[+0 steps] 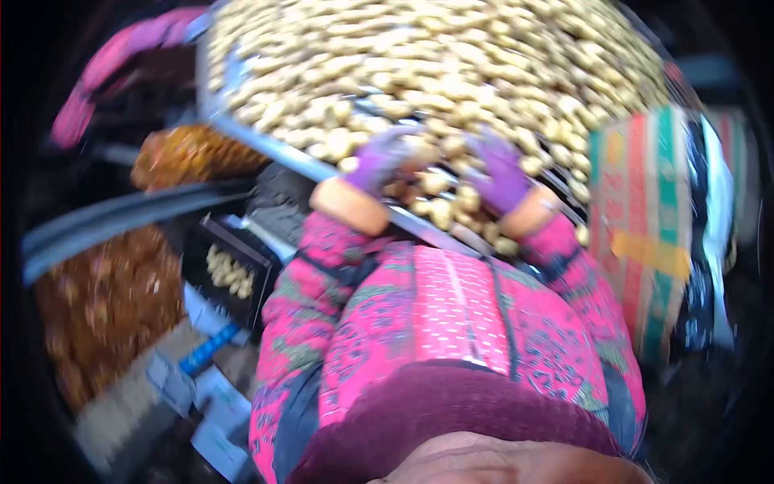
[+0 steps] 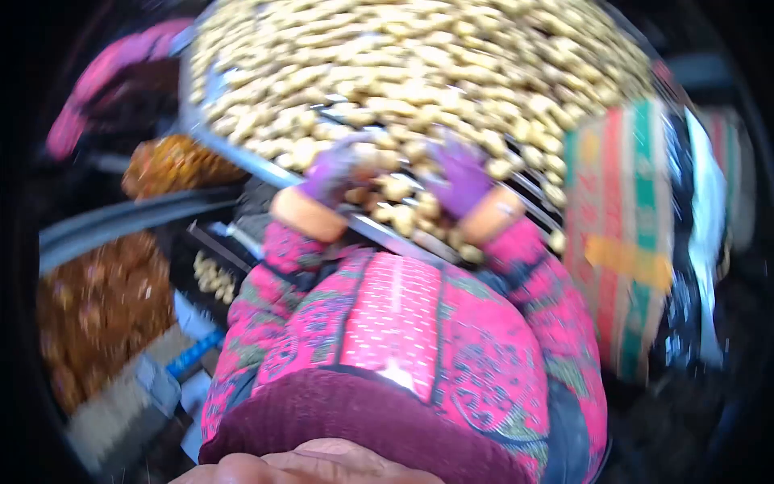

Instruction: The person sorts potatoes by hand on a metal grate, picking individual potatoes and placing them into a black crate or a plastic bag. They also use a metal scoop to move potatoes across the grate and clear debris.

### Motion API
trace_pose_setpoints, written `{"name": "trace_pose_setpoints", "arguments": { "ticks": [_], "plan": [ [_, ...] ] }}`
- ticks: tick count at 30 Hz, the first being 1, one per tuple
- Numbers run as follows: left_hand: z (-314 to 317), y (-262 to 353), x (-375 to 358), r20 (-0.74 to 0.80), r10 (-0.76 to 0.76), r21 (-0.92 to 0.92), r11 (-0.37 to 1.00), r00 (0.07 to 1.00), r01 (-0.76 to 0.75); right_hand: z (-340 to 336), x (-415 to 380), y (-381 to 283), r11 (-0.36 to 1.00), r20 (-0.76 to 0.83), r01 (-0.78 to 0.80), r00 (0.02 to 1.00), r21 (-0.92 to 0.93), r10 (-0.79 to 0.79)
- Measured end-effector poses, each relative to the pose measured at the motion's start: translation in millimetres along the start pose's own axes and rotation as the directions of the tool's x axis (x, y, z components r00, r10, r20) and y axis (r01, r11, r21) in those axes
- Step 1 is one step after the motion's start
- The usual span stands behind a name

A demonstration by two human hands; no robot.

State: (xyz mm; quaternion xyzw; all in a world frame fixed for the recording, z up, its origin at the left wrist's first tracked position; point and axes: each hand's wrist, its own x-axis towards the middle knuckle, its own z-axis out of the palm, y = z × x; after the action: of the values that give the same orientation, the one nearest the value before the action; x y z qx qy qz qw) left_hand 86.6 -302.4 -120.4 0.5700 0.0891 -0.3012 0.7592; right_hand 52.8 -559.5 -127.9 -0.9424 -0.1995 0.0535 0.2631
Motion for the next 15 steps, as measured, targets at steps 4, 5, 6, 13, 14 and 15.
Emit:
{"name": "trace_pose_setpoints", "arguments": {
  "ticks": [4,5,6,13,14,15],
  "plan": [
    [-3,10,-36,0.076,0.138,-0.533,0.843,0.988,-0.077,-1,19,-29,0.989,-0.126,0.135,0.984,0.062,-0.126],
    [-7,14,-39,0.053,0.075,-0.531,0.846,0.996,-0.036,-22,17,-35,0.982,-0.013,0.080,0.997,0.174,-0.079],
    [-15,11,-38,0.061,0.084,-0.532,0.846,0.995,-0.039,-39,16,-42,0.956,0.104,0.022,0.993,0.292,-0.055],
    [-19,-4,-25,0.002,-0.076,-0.628,0.776,0.997,0.060,-55,-9,98,0.699,-0.463,-0.615,0.772,-0.366,0.436],
    [-12,0,-24,-0.036,-0.102,-0.623,0.780,0.994,0.058,-51,-1,87,0.622,-0.451,-0.664,0.744,-0.415,0.493],
    [-5,5,-24,-0.058,-0.129,-0.648,0.760,0.990,0.061,-50,3,76,0.648,-0.354,-0.635,0.772,-0.421,0.528]
  ]
}}
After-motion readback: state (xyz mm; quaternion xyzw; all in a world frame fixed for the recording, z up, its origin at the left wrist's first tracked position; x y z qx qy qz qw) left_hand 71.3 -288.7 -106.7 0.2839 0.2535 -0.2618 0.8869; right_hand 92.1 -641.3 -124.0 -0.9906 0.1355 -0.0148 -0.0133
